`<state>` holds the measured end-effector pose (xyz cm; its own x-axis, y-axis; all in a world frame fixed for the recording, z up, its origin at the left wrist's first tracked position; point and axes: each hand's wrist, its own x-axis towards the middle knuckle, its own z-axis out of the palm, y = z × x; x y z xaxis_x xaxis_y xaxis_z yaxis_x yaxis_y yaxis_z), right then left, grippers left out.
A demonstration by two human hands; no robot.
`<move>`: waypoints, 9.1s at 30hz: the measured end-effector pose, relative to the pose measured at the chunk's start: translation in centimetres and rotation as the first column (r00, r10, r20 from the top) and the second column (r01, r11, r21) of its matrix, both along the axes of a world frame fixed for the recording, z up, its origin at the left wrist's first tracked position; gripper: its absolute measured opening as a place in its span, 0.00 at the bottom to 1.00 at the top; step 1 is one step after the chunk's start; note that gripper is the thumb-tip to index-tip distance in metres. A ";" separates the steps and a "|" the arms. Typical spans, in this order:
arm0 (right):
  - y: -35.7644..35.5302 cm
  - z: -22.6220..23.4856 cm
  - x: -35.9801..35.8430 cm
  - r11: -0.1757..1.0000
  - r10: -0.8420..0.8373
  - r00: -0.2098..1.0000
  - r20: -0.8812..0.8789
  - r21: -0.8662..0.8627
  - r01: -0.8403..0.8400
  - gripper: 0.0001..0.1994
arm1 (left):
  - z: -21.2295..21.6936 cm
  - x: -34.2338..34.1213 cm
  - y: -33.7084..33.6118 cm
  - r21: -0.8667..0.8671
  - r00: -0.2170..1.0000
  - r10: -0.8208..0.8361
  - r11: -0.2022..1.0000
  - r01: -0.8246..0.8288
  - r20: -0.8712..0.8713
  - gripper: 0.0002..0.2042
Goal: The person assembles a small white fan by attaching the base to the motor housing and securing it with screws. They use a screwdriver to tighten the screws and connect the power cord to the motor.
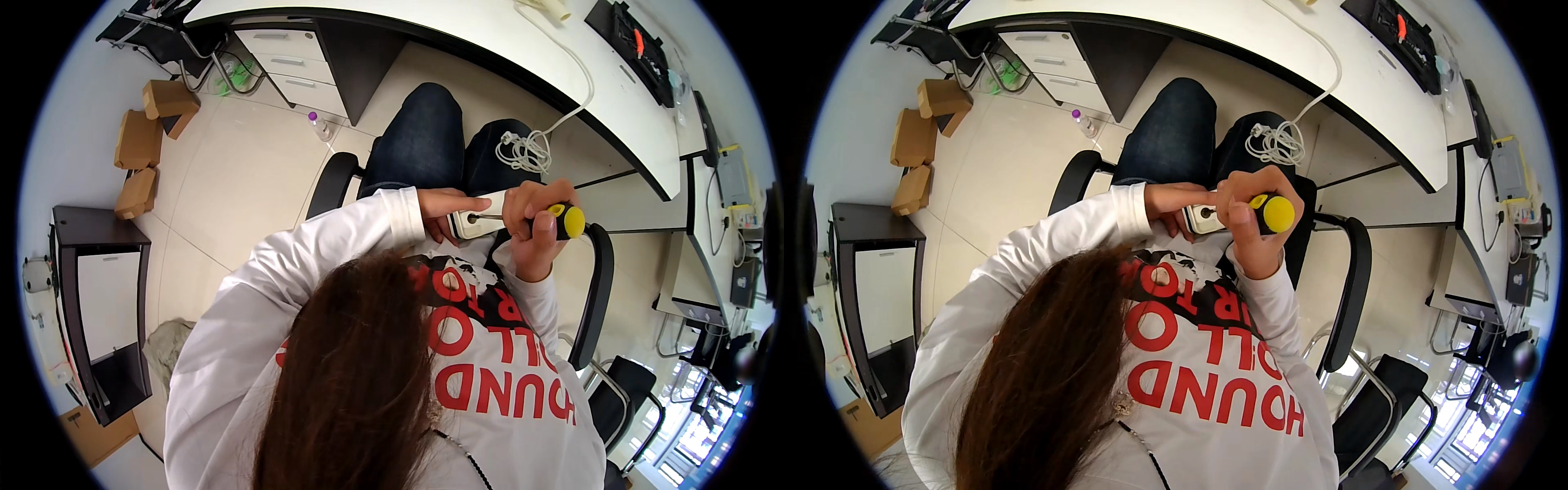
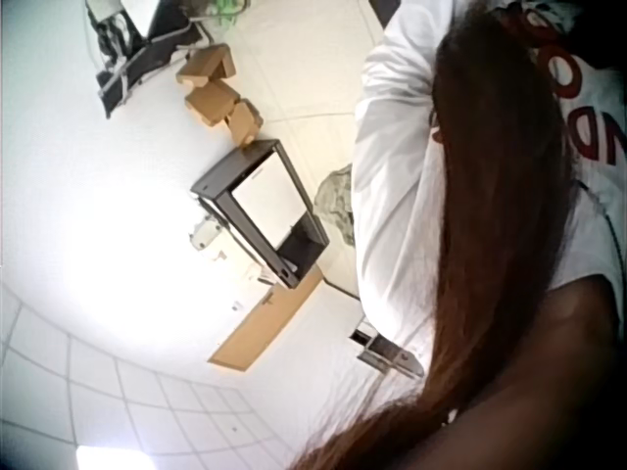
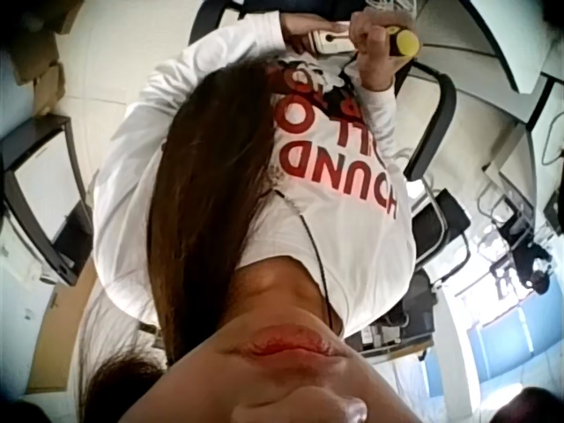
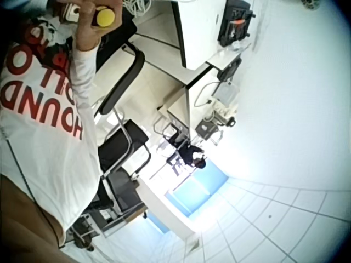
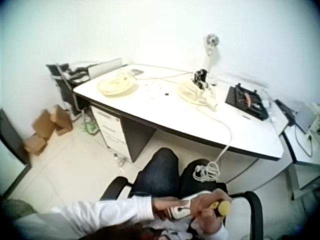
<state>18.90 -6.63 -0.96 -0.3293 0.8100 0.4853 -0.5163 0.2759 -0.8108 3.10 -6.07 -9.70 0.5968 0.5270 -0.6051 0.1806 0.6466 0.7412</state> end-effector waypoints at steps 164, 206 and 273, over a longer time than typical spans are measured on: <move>-2.3 3.9 5.3 0.639 -0.756 0.524 0.392 0.616 0.461 0.10 | -0.7 1.4 -0.3 0.117 0.981 0.187 0.974 -0.192 0.048 0.31; -2.2 5.3 7.3 0.887 -0.458 0.704 0.543 0.334 0.320 0.19 | -2.4 0.6 0.9 -0.374 0.891 0.380 0.886 -0.273 0.250 0.19; -1.1 12.9 -2.3 0.503 -0.783 0.501 0.370 0.850 0.159 0.14 | 1.6 -3.5 0.9 -0.206 0.479 0.733 0.627 -0.751 0.483 0.13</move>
<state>16.62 -7.70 11.94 -0.4492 0.4873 0.7489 0.4754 0.8400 -0.2614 -0.37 -5.15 -8.06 0.1643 0.9276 -0.3354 -0.7358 0.3418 0.5847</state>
